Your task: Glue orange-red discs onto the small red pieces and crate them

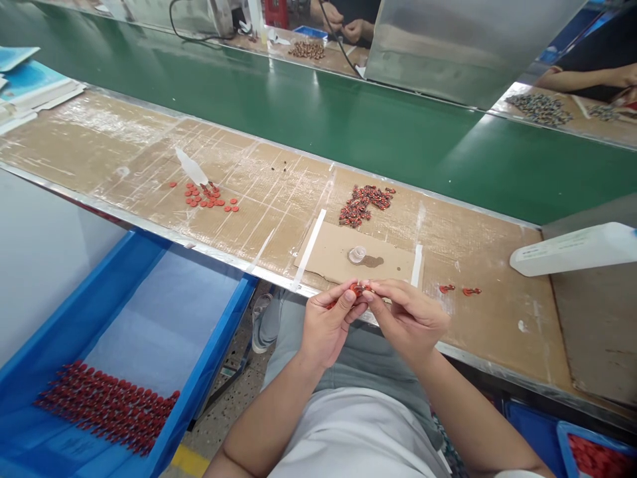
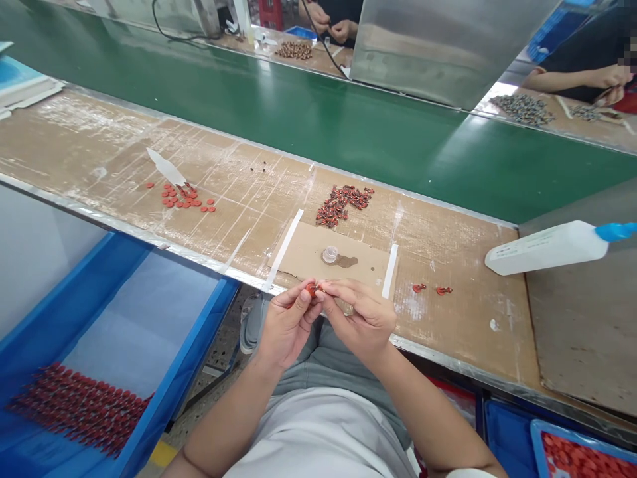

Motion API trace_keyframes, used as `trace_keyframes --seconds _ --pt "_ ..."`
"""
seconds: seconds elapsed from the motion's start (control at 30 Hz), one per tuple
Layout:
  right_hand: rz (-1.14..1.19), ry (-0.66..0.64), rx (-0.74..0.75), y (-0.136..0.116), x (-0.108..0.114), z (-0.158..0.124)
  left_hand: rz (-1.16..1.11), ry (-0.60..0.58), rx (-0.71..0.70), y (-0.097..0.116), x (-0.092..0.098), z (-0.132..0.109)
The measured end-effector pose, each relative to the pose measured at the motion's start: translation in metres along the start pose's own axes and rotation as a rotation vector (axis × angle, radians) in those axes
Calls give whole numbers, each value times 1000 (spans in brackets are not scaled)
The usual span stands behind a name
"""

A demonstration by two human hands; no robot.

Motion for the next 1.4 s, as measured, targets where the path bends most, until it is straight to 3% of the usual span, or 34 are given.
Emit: trace_keyframes --seconds 0.33,0.77,0.93,1.4 --pt "50 -52 7 1 2 2 92 3 -48 1 0 -2" --pt "33 -9 67 2 20 3 238 -57 -117 0 -10 -9" --pt "19 14 68 7 25 -2 245 -85 -84 -6 -12 -9" --pt "-40 61 1 12 27 -8 202 -14 -118 -12 -18 -10"
Point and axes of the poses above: each hand's wrist, its own z-axis towards the middle knuckle, its own x-axis out of the back of the hand, y = z × x, the point moved 3 cm from there along z, towards the middle knuckle, and after that the axes turned 12 degrees about -z, right-handed, at the moved point
